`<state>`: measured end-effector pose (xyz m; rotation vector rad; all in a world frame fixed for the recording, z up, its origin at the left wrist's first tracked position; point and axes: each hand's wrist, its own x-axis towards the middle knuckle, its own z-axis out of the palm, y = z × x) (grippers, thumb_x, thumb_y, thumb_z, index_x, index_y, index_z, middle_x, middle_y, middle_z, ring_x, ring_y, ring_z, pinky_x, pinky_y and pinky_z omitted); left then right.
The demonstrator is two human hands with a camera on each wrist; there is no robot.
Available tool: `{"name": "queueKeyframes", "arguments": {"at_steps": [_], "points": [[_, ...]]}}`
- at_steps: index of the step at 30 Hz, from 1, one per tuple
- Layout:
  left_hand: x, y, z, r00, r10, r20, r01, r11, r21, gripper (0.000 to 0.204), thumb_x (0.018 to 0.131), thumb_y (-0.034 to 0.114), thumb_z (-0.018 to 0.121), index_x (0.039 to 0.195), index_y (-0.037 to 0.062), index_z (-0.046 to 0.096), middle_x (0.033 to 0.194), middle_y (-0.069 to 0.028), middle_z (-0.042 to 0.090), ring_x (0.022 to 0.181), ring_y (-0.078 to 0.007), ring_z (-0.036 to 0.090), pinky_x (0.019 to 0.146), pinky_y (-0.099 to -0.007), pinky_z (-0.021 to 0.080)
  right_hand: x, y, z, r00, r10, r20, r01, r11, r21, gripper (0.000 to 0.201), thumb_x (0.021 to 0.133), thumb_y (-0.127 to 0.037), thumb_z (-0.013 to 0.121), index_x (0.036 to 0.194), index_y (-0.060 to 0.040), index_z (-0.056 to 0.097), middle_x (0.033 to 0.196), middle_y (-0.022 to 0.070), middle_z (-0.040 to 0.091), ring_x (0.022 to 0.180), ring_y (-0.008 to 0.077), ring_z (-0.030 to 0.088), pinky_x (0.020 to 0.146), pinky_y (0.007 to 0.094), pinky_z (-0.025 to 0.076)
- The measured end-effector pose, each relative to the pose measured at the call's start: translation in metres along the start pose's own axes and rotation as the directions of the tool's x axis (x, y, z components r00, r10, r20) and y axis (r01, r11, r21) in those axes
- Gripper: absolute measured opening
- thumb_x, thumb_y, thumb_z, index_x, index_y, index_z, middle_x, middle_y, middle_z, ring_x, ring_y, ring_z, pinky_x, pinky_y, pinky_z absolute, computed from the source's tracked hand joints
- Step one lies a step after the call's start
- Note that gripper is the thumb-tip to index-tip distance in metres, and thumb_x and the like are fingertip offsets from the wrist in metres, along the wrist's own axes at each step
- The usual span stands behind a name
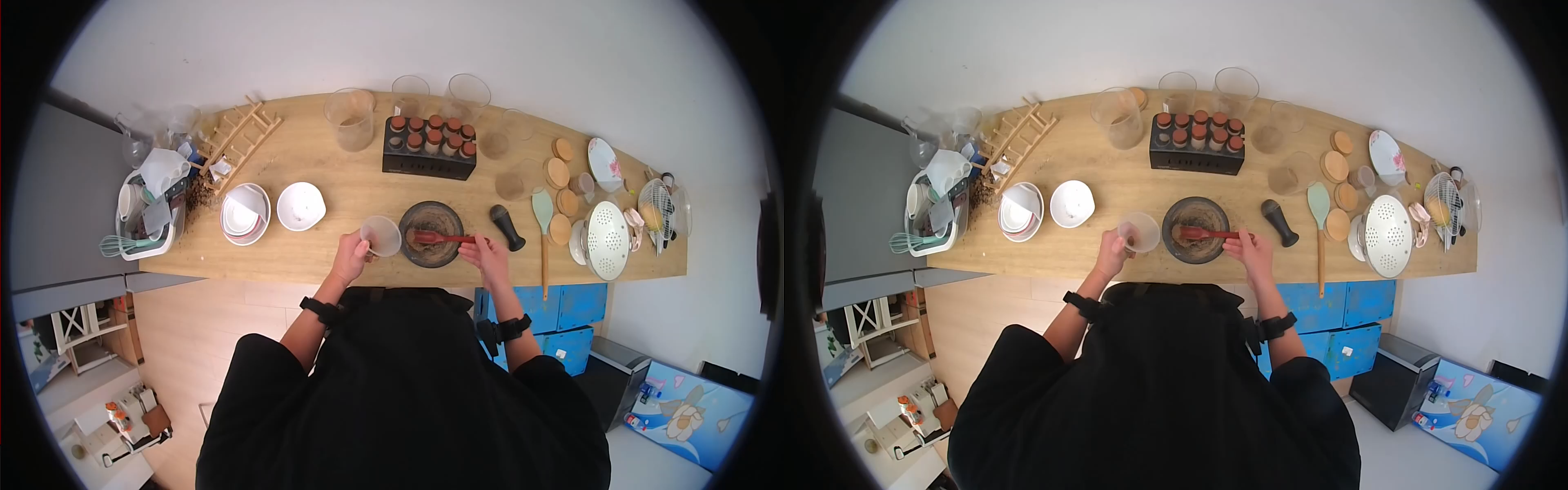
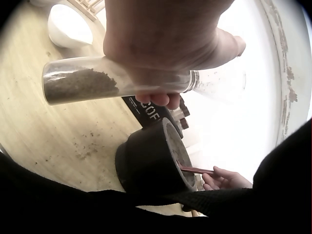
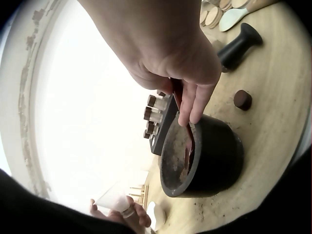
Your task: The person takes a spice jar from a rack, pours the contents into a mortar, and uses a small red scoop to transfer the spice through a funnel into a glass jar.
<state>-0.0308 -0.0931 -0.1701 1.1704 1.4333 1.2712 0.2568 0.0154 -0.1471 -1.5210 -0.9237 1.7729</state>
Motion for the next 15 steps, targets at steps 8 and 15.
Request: {"name": "queueKeyframes", "arguments": {"at_steps": [8,15], "points": [[-0.003,-0.010,-0.003,1.000,0.001,0.003,-0.001,1.000,0.021,0.063,0.084,0.060,0.042,0.082,-0.0013,0.057,0.057,-0.0074,0.056,0.049,-0.0153,0.057,0.048,-0.0271,0.045,0.000,0.016,-0.011,0.998,0.041,0.056,-0.048,0.990,0.132,0.029,0.095,-0.024,0.049,0.105,0.0033,0.054,0.089,0.0160,0.064,0.080,0.0229,0.066,0.074,0.0326,0.056],[0.008,-0.015,0.005,0.997,-0.004,0.078,-0.011,0.983,0.181,0.052,0.086,0.052,0.046,0.085,0.0016,0.057,0.058,-0.0100,0.056,0.055,-0.0202,0.060,0.056,-0.0300,0.047,-0.016,0.001,-0.018,0.997,0.003,0.083,-0.026,0.961,0.275,0.027,0.095,-0.022,0.050,0.102,0.0035,0.055,0.086,0.0142,0.064,0.078,0.0203,0.066,0.073,0.0319,0.056]]}}
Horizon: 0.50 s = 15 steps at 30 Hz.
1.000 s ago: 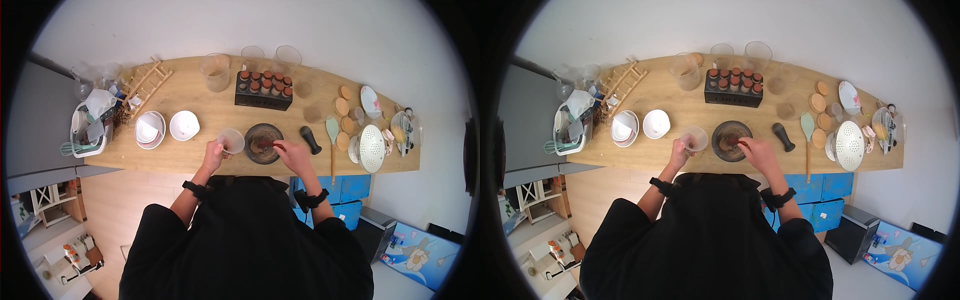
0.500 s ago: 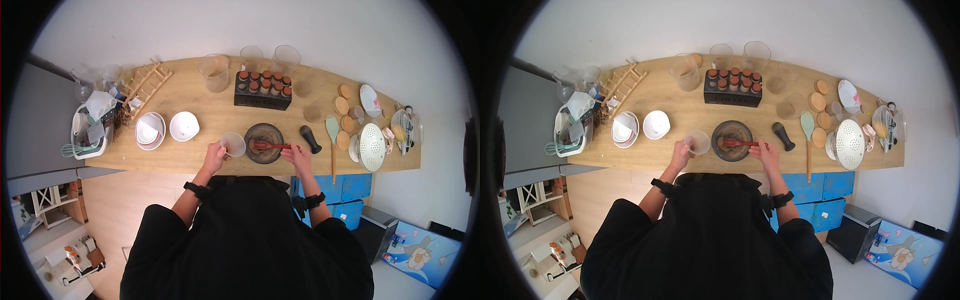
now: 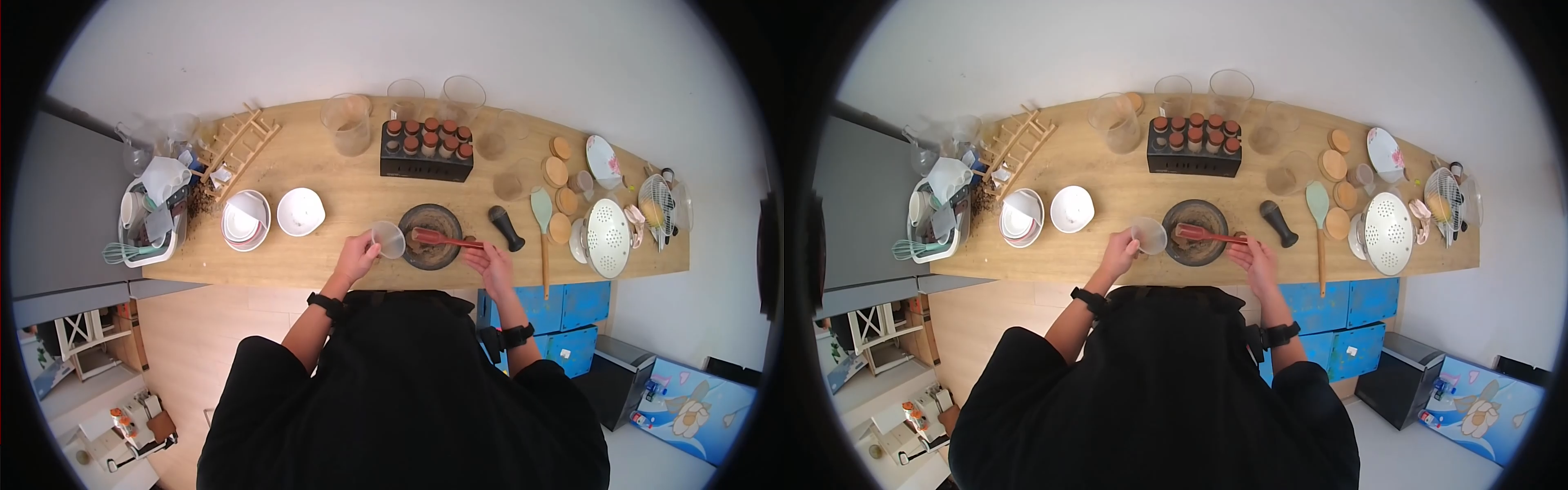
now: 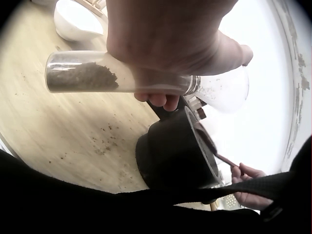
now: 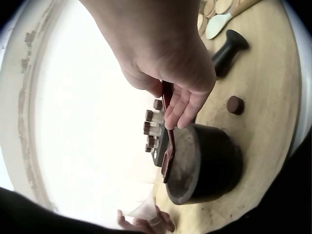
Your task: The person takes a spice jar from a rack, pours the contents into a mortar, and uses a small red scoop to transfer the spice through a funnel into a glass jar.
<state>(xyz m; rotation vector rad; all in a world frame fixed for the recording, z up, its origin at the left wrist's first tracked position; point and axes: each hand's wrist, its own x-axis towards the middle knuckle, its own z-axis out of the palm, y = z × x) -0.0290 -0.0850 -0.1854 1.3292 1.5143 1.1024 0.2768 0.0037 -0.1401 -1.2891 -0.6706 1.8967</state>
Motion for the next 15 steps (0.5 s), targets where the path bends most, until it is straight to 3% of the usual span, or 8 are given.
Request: {"name": "queueKeyframes", "arguments": {"at_steps": [4,6,7,9,10,12,13,15], "points": [[0.013,0.014,0.007,1.000,0.023,0.018,-0.022,1.000,-0.016,0.056,0.085,0.056,0.045,0.086,0.0021,0.058,0.059,-0.0101,0.056,0.056,-0.0204,0.060,0.056,-0.0293,0.046,-0.030,-0.034,0.027,0.991,-0.112,0.071,0.114,0.993,-0.020,0.026,0.095,-0.020,0.049,0.104,0.0032,0.057,0.087,0.0145,0.065,0.079,0.0211,0.066,0.072,0.0303,0.055],[0.019,0.013,0.012,0.983,0.184,-0.009,-0.184,0.983,-0.012,0.064,0.083,0.062,0.042,0.087,0.0010,0.058,0.061,-0.0110,0.056,0.055,-0.0204,0.058,0.055,-0.0298,0.045,-0.056,-0.049,0.060,0.951,-0.283,0.127,0.309,0.892,-0.330,0.021,0.094,-0.010,0.047,0.105,0.0057,0.057,0.089,0.0155,0.066,0.080,0.0203,0.066,0.075,0.0299,0.054],[0.022,0.022,0.014,0.982,0.187,-0.003,-0.187,0.982,-0.013,0.064,0.083,0.062,0.042,0.087,0.0010,0.058,0.061,-0.0110,0.056,0.055,-0.0204,0.058,0.055,-0.0298,0.045,-0.066,-0.052,0.070,0.951,-0.286,0.121,0.310,0.892,-0.328,0.021,0.094,-0.010,0.047,0.105,0.0057,0.057,0.089,0.0155,0.066,0.080,0.0203,0.066,0.075,0.0299,0.054],[0.026,0.049,0.015,0.947,0.309,-0.084,-0.317,0.943,-0.100,0.073,0.080,0.070,0.038,0.087,0.0003,0.058,0.065,-0.0100,0.058,0.055,-0.0202,0.057,0.053,-0.0288,0.044,-0.083,-0.057,0.081,0.780,-0.480,0.403,0.623,0.531,-0.574,0.017,0.090,-0.006,0.055,0.104,0.0028,0.060,0.087,0.0130,0.067,0.080,0.0194,0.067,0.071,0.0261,0.051],[0.028,0.043,0.019,0.947,0.310,-0.085,-0.318,0.943,-0.100,0.073,0.080,0.070,0.038,0.087,0.0003,0.058,0.065,-0.0100,0.058,0.055,-0.0202,0.057,0.053,-0.0288,0.044,-0.089,-0.062,0.084,0.779,-0.480,0.403,0.624,0.530,-0.574,0.017,0.090,-0.006,0.055,0.104,0.0028,0.060,0.087,0.0130,0.067,0.080,0.0194,0.067,0.071,0.0261,0.051],[0.028,0.026,0.027,0.984,0.165,-0.063,-0.177,0.922,-0.344,0.072,0.085,0.067,0.029,0.084,0.0012,0.058,0.067,-0.0095,0.059,0.055,-0.0206,0.055,0.051,-0.0288,0.042,-0.096,-0.068,0.087,0.669,-0.633,0.390,0.715,0.403,-0.571,0.016,0.087,-0.003,0.057,0.102,0.0031,0.060,0.085,0.0123,0.068,0.078,0.0171,0.068,0.071,0.0257,0.051],[0.028,0.028,0.026,0.984,0.165,-0.062,-0.176,0.922,-0.344,0.072,0.085,0.067,0.029,0.084,0.0012,0.058,0.067,-0.0095,0.059,0.055,-0.0206,0.055,0.051,-0.0288,0.042,-0.096,-0.068,0.085,0.669,-0.633,0.389,0.714,0.404,-0.571,0.016,0.087,-0.003,0.057,0.102,0.0031,0.060,0.085,0.0123,0.068,0.078,0.0171,0.068,0.071,0.0257,0.051],[0.032,0.033,0.023,0.978,-0.154,0.141,0.208,0.634,-0.745,0.069,0.090,0.060,0.019,0.084,0.0030,0.057,0.067,-0.0093,0.058,0.055,-0.0191,0.053,0.050,-0.0285,0.041,-0.091,-0.068,0.077,0.627,-0.739,0.248,0.724,0.434,-0.536,0.016,0.087,-0.003,0.057,0.102,0.0032,0.060,0.087,0.0130,0.068,0.078,0.0161,0.068,0.069,0.0253,0.051]]}}
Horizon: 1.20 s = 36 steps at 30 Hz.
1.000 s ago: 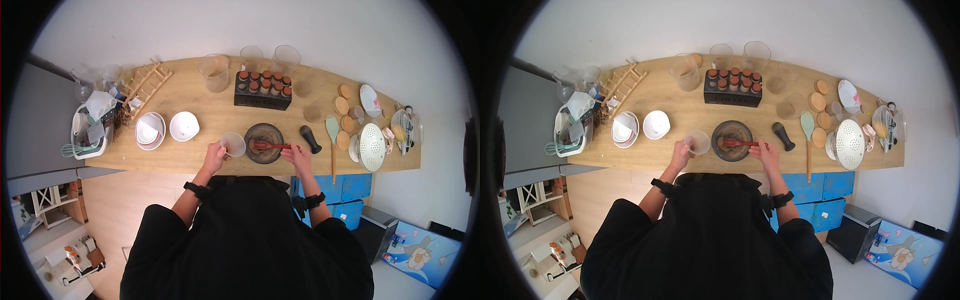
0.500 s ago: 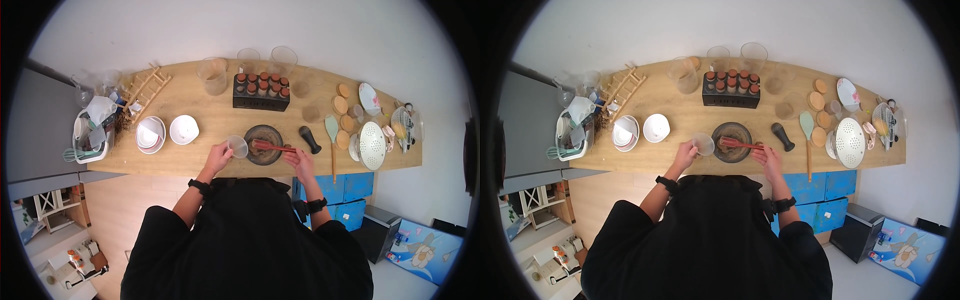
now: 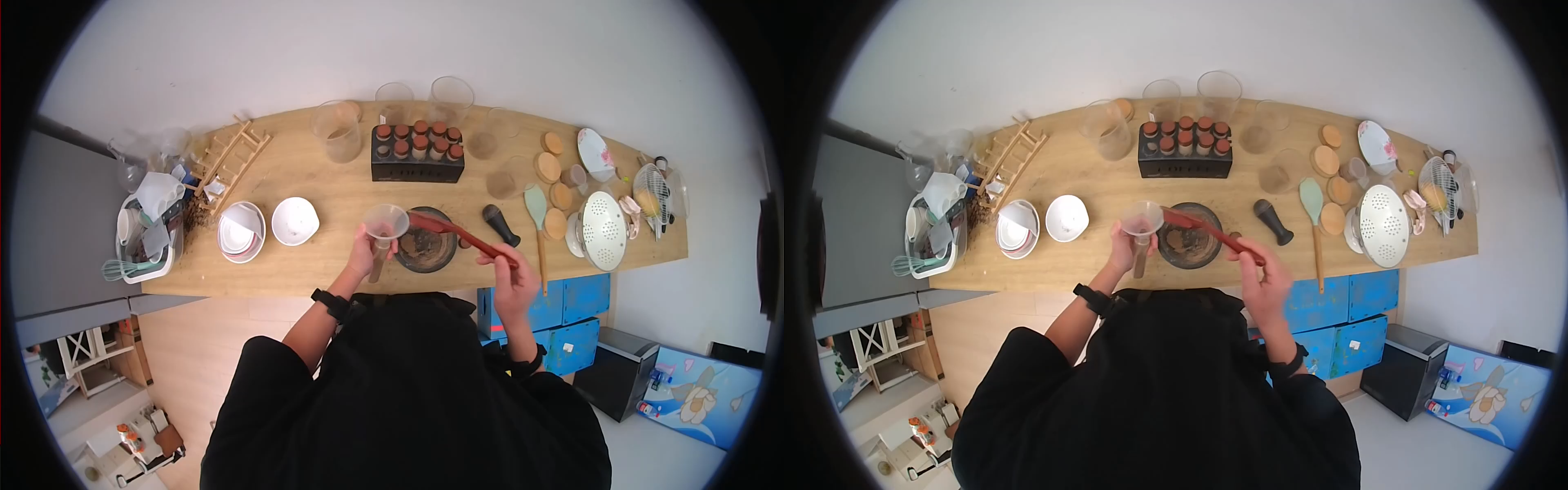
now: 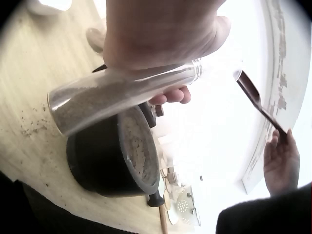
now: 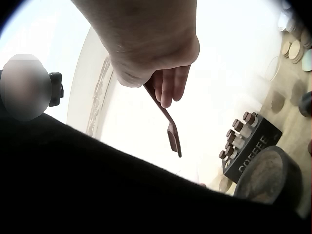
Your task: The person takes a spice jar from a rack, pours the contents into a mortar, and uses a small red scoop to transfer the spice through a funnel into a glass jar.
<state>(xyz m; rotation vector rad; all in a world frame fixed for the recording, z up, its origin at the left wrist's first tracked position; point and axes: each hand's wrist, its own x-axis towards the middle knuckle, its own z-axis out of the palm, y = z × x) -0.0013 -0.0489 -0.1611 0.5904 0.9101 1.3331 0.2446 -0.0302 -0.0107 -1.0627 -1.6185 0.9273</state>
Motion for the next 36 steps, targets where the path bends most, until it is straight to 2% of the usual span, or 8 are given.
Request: {"name": "queueKeyframes", "arguments": {"at_steps": [4,12,14,16,19,27,34,36], "points": [[-0.003,-0.003,-0.010,0.999,-0.014,-0.036,0.013,1.000,-0.017,0.065,0.093,0.052,0.013,0.086,0.0030,0.056,0.065,-0.0108,0.057,0.054,-0.0178,0.052,0.049,-0.0295,0.042,0.007,0.030,-0.001,0.986,0.158,0.054,-0.144,0.968,-0.206,0.018,0.090,-0.004,0.053,0.105,0.0035,0.059,0.084,0.0123,0.067,0.076,0.0166,0.066,0.071,0.0257,0.051],[-0.023,0.000,-0.028,0.991,0.119,-0.054,-0.098,0.951,0.294,0.068,0.089,0.062,0.019,0.082,0.0041,0.055,0.065,-0.0106,0.056,0.053,-0.0172,0.052,0.048,-0.0281,0.041,-0.010,0.095,0.026,0.884,-0.076,0.462,0.253,0.907,-0.336,0.021,0.081,-0.011,0.065,0.101,-0.0071,0.062,0.089,0.0108,0.065,0.075,0.0283,0.064,0.064,0.0336,0.051],[-0.027,-0.002,-0.036,0.990,0.136,-0.045,-0.109,0.919,0.380,0.067,0.089,0.060,0.020,0.080,0.0040,0.055,0.063,-0.0093,0.056,0.051,-0.0161,0.051,0.046,-0.0273,0.041,-0.007,0.085,0.024,0.902,-0.076,0.425,0.255,0.888,-0.382,0.021,0.081,-0.012,0.065,0.102,-0.0076,0.062,0.089,0.0107,0.065,0.075,0.0281,0.064,0.063,0.0335,0.051],[-0.031,-0.002,-0.030,0.992,0.079,-0.099,-0.058,0.977,0.205,0.067,0.085,0.066,0.033,0.075,0.0032,0.055,0.062,-0.0077,0.055,0.051,-0.0124,0.050,0.043,-0.0247,0.037,-0.005,0.085,0.014,0.916,-0.082,0.393,0.257,0.871,-0.418,0.022,0.081,-0.012,0.065,0.102,-0.0082,0.062,0.089,0.0105,0.065,0.076,0.0278,0.064,0.063,0.0334,0.051],[-0.041,-0.004,-0.028,0.981,0.113,-0.158,-0.077,0.973,0.218,0.065,0.086,0.063,0.034,0.077,0.0019,0.055,0.061,-0.0074,0.055,0.051,-0.0126,0.050,0.044,-0.0247,0.037,-0.010,0.090,0.029,0.871,-0.096,0.483,0.257,0.925,-0.280,0.022,0.081,-0.013,0.065,0.103,-0.0087,0.062,0.089,0.0097,0.066,0.077,0.0277,0.064,0.064,0.0329,0.051],[-0.047,-0.017,-0.047,0.995,0.074,-0.062,-0.048,0.937,0.345,0.068,0.085,0.063,0.034,0.082,-0.0010,0.056,0.064,-0.0096,0.055,0.054,-0.0148,0.052,0.048,-0.0254,0.040,-0.006,0.088,0.029,0.912,-0.115,0.393,0.282,0.872,-0.399,0.021,0.082,-0.014,0.065,0.102,-0.0089,0.062,0.089,0.0092,0.066,0.074,0.0273,0.064,0.062,0.0320,0.051],[-0.053,-0.020,-0.043,0.996,0.067,-0.060,-0.036,0.910,0.414,0.072,0.084,0.066,0.033,0.081,-0.0020,0.055,0.061,-0.0093,0.054,0.051,-0.0150,0.051,0.046,-0.0261,0.039,-0.004,0.080,0.028,0.838,-0.041,0.545,0.327,0.836,-0.441,0.020,0.081,-0.014,0.066,0.101,-0.0087,0.063,0.084,0.0082,0.066,0.070,0.0266,0.064,0.060,0.0321,0.050],[-0.055,-0.019,-0.044,0.995,0.100,-0.028,-0.074,0.867,0.493,0.073,0.084,0.067,0.032,0.079,-0.0018,0.055,0.058,-0.0092,0.053,0.049,-0.0149,0.051,0.045,-0.0264,0.039,-0.004,0.084,0.027,0.924,-0.019,0.381,0.209,0.861,-0.464,0.018,0.083,-0.014,0.065,0.099,-0.0072,0.063,0.082,0.0105,0.066,0.068,0.0269,0.064,0.060,0.0301,0.050]]}}
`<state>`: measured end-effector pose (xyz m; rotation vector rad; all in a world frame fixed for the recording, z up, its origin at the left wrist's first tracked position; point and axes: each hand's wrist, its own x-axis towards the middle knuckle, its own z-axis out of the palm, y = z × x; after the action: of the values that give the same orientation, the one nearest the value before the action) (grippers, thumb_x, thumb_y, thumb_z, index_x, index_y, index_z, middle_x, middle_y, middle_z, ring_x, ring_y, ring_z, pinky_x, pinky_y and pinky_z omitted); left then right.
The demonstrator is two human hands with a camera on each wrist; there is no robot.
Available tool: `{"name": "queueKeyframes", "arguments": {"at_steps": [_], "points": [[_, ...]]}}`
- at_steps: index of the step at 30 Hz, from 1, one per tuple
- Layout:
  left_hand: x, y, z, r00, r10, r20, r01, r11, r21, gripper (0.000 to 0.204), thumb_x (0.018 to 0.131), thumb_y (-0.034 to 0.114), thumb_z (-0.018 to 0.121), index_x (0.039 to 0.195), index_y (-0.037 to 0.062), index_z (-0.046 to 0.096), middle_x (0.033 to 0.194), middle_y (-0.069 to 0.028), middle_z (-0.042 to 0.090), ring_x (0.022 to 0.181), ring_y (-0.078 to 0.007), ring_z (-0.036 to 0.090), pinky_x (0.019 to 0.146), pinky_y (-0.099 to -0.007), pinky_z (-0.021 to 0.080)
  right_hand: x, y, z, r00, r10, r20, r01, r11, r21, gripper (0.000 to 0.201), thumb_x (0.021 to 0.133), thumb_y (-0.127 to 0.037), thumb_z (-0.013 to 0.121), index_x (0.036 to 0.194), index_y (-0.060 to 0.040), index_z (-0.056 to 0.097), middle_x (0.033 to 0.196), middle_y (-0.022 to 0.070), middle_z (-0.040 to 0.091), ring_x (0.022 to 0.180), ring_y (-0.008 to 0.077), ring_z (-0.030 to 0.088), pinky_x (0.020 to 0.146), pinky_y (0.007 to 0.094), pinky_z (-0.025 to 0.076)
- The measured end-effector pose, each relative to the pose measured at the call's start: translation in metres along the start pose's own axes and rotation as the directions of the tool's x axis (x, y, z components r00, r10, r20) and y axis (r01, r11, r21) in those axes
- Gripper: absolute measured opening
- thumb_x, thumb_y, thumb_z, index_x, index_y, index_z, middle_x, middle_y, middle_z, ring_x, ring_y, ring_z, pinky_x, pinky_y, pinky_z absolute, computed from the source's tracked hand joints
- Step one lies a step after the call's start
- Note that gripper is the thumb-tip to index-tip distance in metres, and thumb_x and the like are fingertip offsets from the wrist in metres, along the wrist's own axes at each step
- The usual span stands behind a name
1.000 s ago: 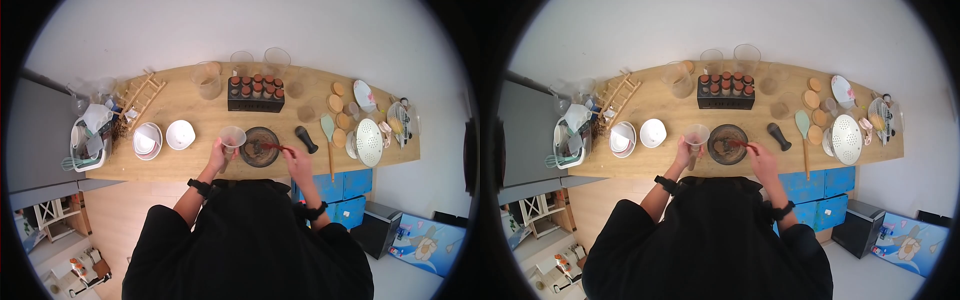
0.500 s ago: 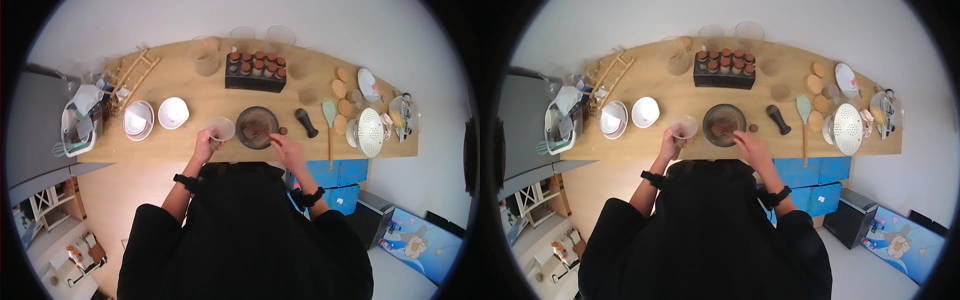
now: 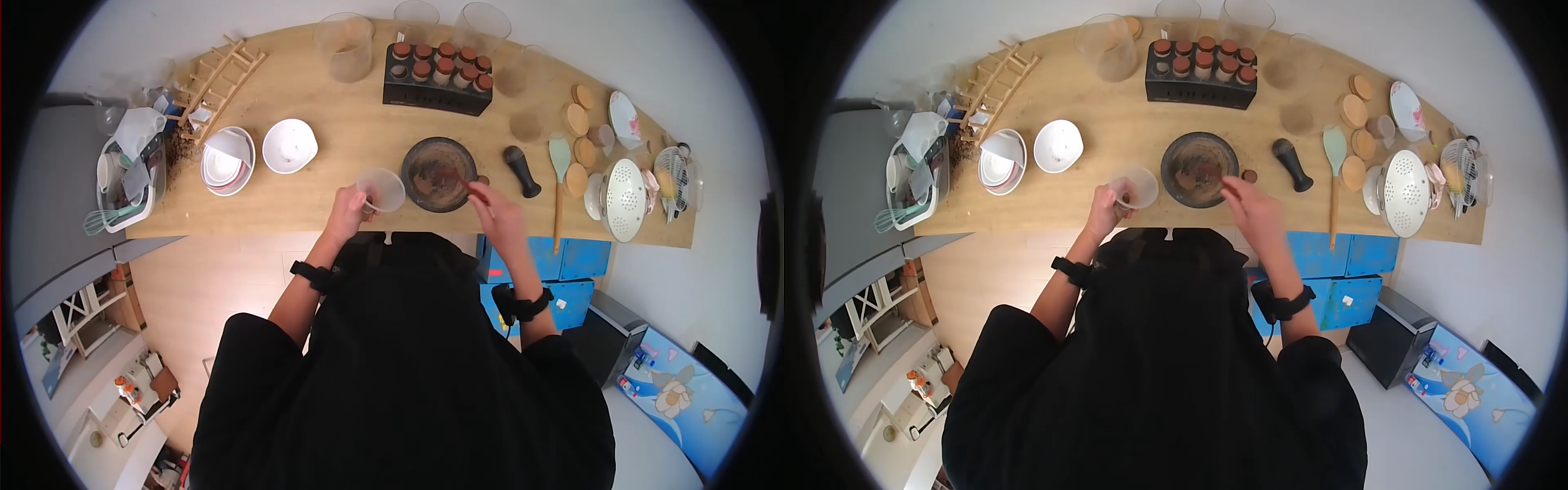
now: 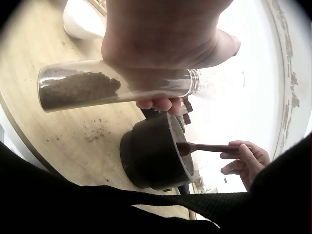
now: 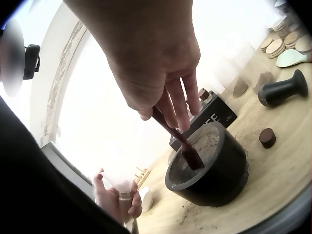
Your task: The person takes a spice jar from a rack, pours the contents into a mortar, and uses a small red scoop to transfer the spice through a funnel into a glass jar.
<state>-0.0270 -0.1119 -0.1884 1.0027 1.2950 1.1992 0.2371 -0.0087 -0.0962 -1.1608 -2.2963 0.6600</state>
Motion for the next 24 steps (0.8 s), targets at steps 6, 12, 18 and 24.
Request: {"name": "queueKeyframes", "arguments": {"at_steps": [6,12,18,24], "points": [[-0.005,0.002,-0.002,0.998,-0.044,-0.036,0.048,0.994,0.101,0.075,0.083,0.070,0.028,0.079,-0.0001,0.055,0.056,-0.0089,0.054,0.049,-0.0145,0.051,0.046,-0.0265,0.041,0.000,0.028,0.008,0.863,0.494,0.105,-0.494,0.785,0.374,0.024,0.092,-0.017,0.056,0.101,0.0054,0.061,0.082,0.0137,0.067,0.075,0.0175,0.067,0.066,0.0277,0.053],[-0.011,-0.004,-0.004,0.997,-0.071,-0.022,0.073,0.994,0.082,0.076,0.082,0.071,0.029,0.080,-0.0001,0.056,0.057,-0.0085,0.054,0.050,-0.0146,0.053,0.046,-0.0268,0.042,-0.014,0.057,0.029,0.603,0.721,0.341,-0.627,0.164,0.762,0.031,0.095,-0.023,0.049,0.103,0.0062,0.056,0.092,0.0178,0.065,0.082,0.0231,0.066,0.075,0.0313,0.055],[-0.015,-0.008,-0.005,0.995,-0.089,-0.051,0.092,0.993,0.068,0.077,0.080,0.071,0.031,0.083,-0.0011,0.057,0.061,-0.0093,0.055,0.051,-0.0154,0.053,0.047,-0.0264,0.042,-0.015,0.053,0.033,0.612,0.706,0.358,-0.587,0.102,0.803,0.032,0.095,-0.025,0.051,0.104,0.0057,0.052,0.093,0.0180,0.063,0.083,0.0238,0.066,0.074,0.0309,0.055],[-0.011,-0.006,-0.010,0.999,-0.027,-0.045,0.030,0.997,0.072,0.070,0.084,0.065,0.036,0.081,-0.0010,0.058,0.058,-0.0060,0.055,0.048,-0.0121,0.053,0.045,-0.0240,0.041,-0.016,0.063,0.032,0.631,0.668,0.394,-0.599,0.096,0.795,0.031,0.094,-0.025,0.051,0.101,0.0054,0.054,0.090,0.0176,0.064,0.082,0.0234,0.066,0.074,0.0314,0.056]]}}
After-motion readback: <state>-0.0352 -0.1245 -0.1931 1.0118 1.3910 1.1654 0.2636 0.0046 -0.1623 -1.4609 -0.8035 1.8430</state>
